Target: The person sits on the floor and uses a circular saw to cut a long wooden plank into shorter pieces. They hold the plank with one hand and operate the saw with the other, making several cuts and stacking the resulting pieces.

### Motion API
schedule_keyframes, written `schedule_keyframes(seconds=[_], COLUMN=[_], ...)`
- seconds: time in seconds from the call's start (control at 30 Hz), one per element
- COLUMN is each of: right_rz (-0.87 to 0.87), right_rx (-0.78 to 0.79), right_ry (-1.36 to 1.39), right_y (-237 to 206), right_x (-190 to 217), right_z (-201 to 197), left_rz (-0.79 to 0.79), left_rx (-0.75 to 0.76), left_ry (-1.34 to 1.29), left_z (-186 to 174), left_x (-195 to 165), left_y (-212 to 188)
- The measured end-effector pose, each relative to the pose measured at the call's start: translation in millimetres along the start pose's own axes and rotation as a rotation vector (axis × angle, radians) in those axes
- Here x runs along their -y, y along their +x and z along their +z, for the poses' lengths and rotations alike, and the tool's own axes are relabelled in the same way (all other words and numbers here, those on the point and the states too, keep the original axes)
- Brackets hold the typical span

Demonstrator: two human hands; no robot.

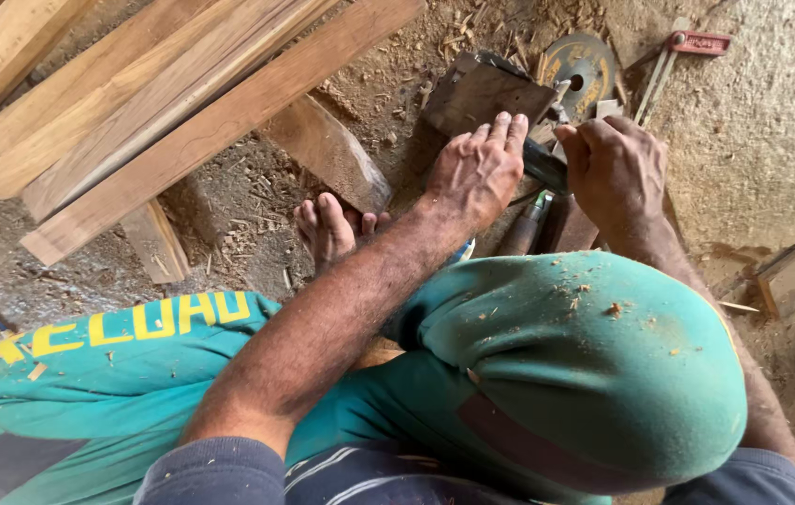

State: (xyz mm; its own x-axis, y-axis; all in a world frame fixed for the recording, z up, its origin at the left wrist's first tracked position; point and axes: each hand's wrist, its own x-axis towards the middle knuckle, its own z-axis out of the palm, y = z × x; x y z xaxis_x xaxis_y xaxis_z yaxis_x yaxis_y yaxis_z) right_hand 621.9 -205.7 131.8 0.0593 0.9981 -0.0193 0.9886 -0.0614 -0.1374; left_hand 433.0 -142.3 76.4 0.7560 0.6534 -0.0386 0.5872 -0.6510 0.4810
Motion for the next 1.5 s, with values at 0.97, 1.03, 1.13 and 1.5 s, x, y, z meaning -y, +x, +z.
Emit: schedule_keyframes(seconds=[0.97, 1.03, 1.13, 1.5], right_rz=[0.885, 0.71, 0.568, 0.428], right_rx=[0.337, 0.264, 0.212, 0.194], right_ry=[1.588, 1.555, 1.508, 1.342], right_y=[8.8, 18.4, 23.4, 24.0], right_x=[-0.6, 24.7, 69.7, 104.1], right_z=[3.0, -38.0, -84.6, -72.2], left_rz=[-0.423, -0.36, -0.347, -0.437], left_rx=[-0.227, -0.257, -0.254, -0.19], left_ry=[0.414, 0.42, 0.443, 0.326], left_z=[-58.8, -58.8, -55.3, -18.4], left_x=[244.9, 242.0, 242.4, 235.4], left_y=[-202.6, -208.0, -198.5, -140.2])
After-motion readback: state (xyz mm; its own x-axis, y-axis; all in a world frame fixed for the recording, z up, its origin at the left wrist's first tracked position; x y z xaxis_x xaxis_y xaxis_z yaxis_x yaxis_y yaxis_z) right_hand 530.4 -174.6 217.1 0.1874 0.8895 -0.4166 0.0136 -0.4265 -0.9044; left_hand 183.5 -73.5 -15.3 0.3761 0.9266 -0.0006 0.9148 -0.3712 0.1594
